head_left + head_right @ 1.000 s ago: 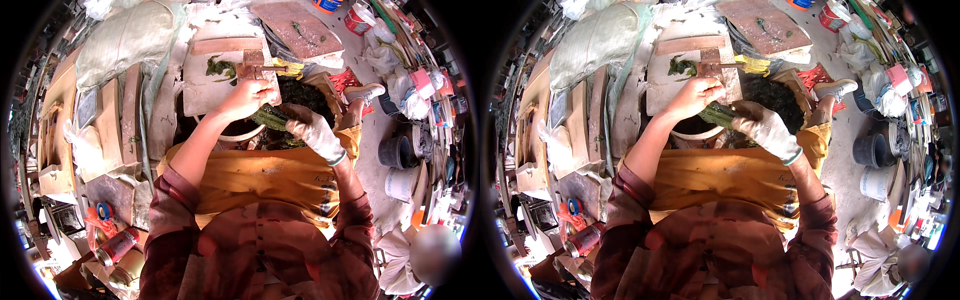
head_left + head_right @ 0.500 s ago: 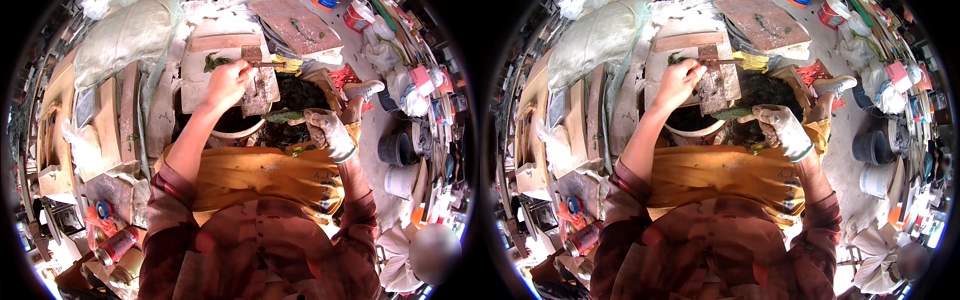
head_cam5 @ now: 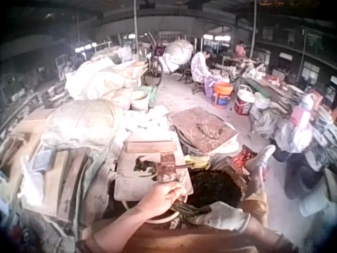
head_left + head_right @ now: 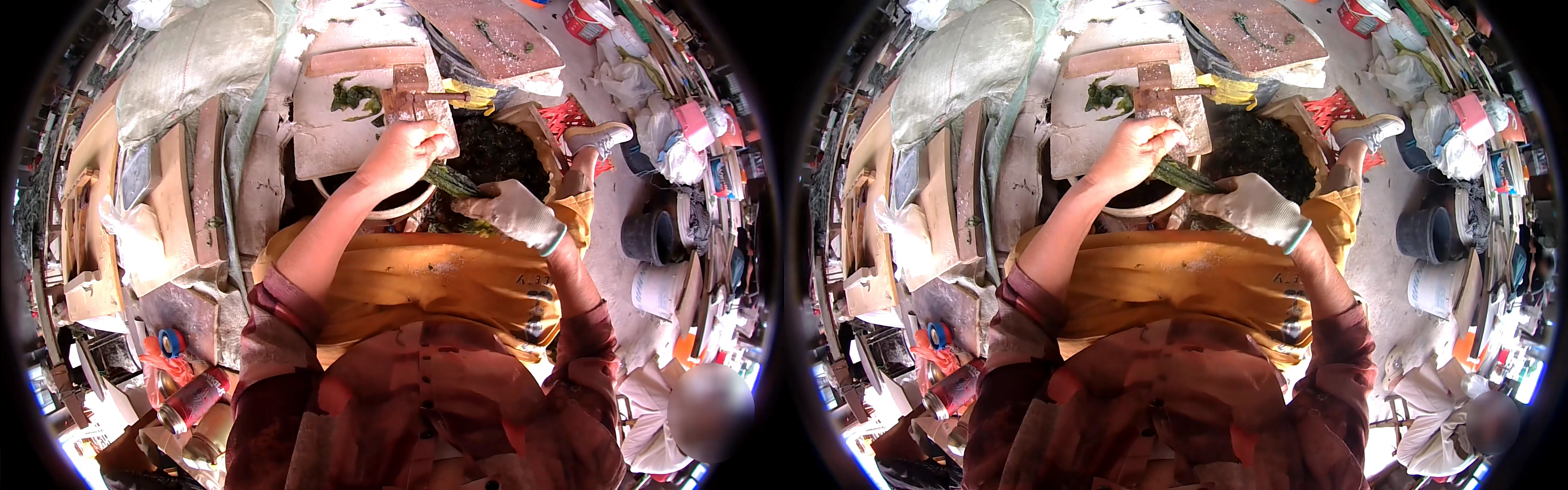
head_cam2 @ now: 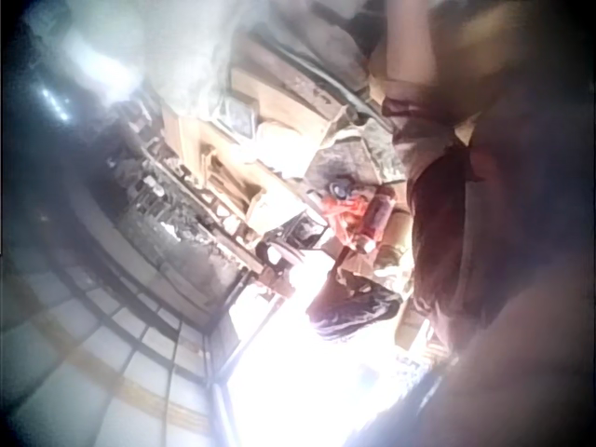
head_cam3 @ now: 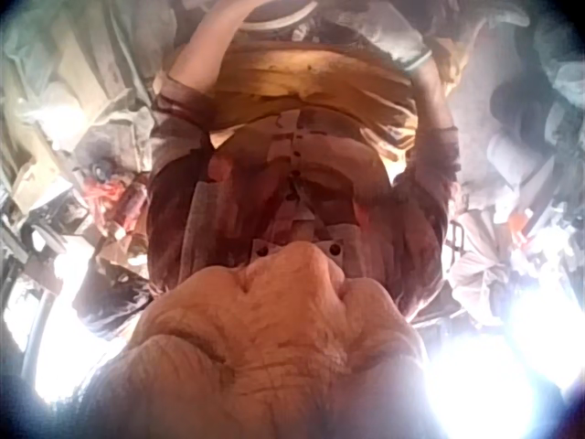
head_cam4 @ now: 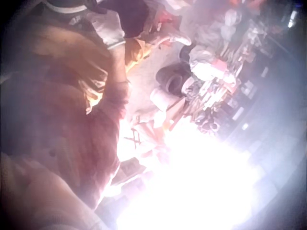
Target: The person sits on the floor and repeatedly picks up green leafy plant stems from a pile. They use a small handheld knife to trim the stems over a white bucket, dropping the trimmed pieces into the bucket. The process is repetitive, involving picking, trimming, and discarding the plant material.
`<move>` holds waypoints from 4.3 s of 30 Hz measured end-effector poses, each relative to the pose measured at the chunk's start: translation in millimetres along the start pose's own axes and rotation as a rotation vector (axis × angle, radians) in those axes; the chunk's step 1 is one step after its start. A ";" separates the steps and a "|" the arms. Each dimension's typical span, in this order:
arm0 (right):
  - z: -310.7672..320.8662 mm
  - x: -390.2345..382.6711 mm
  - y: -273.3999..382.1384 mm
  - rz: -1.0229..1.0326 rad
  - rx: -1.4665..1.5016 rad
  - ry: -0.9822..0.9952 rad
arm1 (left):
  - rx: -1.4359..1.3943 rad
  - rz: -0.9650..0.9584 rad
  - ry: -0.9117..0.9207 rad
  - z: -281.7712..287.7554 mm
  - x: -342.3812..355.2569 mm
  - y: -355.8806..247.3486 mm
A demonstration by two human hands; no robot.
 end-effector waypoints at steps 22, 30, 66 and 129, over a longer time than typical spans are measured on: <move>-72.3 -23.8 -47.8 -0.589 1.490 0.406 | 0.454 -0.546 0.256 -21.9 -27.1 -38.5; -41.0 -1.4 7.0 -0.304 0.897 -0.186 | 0.679 -0.792 -0.187 -16.8 -24.5 -30.8; -17.8 12.2 -12.1 -0.171 0.542 -0.172 | -0.265 0.211 -0.024 8.6 4.0 8.1; -17.5 50.9 -14.9 -0.082 0.205 -0.253 | 0.746 -0.518 -0.173 11.2 15.7 8.1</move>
Point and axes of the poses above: each hand's wrist, its own x-axis towards the middle knuckle, its own z-axis out of the back of the hand, y = z × x, the point moved 2 cm from there along x, towards the middle knuckle, and after that the axes turned 13 degrees about -y, right-handed, at the moved point
